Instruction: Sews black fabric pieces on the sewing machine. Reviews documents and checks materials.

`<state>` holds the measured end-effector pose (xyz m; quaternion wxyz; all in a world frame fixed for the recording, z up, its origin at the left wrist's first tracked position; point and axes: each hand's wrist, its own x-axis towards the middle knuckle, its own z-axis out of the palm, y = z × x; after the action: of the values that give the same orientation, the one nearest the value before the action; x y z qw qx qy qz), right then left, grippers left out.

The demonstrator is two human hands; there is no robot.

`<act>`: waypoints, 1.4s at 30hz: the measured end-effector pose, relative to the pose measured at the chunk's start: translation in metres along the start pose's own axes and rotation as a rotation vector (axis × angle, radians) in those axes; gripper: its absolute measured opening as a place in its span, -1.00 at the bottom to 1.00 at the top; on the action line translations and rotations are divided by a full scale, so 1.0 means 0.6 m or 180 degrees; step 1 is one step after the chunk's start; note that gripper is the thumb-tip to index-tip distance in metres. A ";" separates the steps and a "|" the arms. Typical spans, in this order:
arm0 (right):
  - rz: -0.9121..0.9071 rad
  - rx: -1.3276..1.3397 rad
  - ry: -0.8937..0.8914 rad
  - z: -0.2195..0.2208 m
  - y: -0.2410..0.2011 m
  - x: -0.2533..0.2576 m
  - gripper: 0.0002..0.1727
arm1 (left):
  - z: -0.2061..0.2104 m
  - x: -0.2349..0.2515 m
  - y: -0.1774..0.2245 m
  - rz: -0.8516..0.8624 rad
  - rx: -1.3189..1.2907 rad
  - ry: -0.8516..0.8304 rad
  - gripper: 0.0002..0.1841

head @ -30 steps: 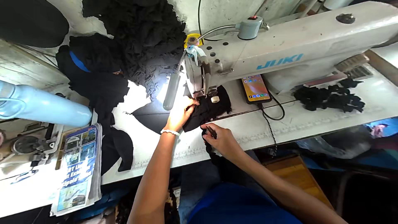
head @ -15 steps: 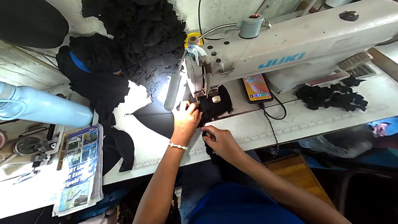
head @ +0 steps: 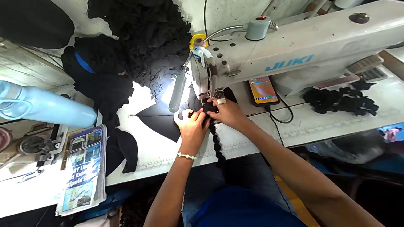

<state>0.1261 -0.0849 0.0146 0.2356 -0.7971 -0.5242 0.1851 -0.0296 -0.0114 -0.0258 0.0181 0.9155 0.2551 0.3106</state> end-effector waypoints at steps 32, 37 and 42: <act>0.0447 -0.0134 0.0305 0.002 -0.064 -0.031 -0.64 | -0.007 -0.009 0.009 0.0343 0.0326 -0.0015 -0.84; 0.0461 -0.0287 0.0476 0.012 -0.065 -0.030 -0.65 | -0.006 -0.009 0.006 0.0344 0.0310 -0.0031 -0.85; 0.0411 -0.0316 0.0592 0.010 -0.071 -0.040 -0.66 | -0.005 -0.008 0.005 0.0372 0.0262 -0.0035 -0.84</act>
<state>0.0817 -0.0912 0.0351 0.2311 -0.8536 -0.4562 0.0989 -0.0334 -0.0165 -0.0254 -0.0363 0.9305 0.2137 0.2953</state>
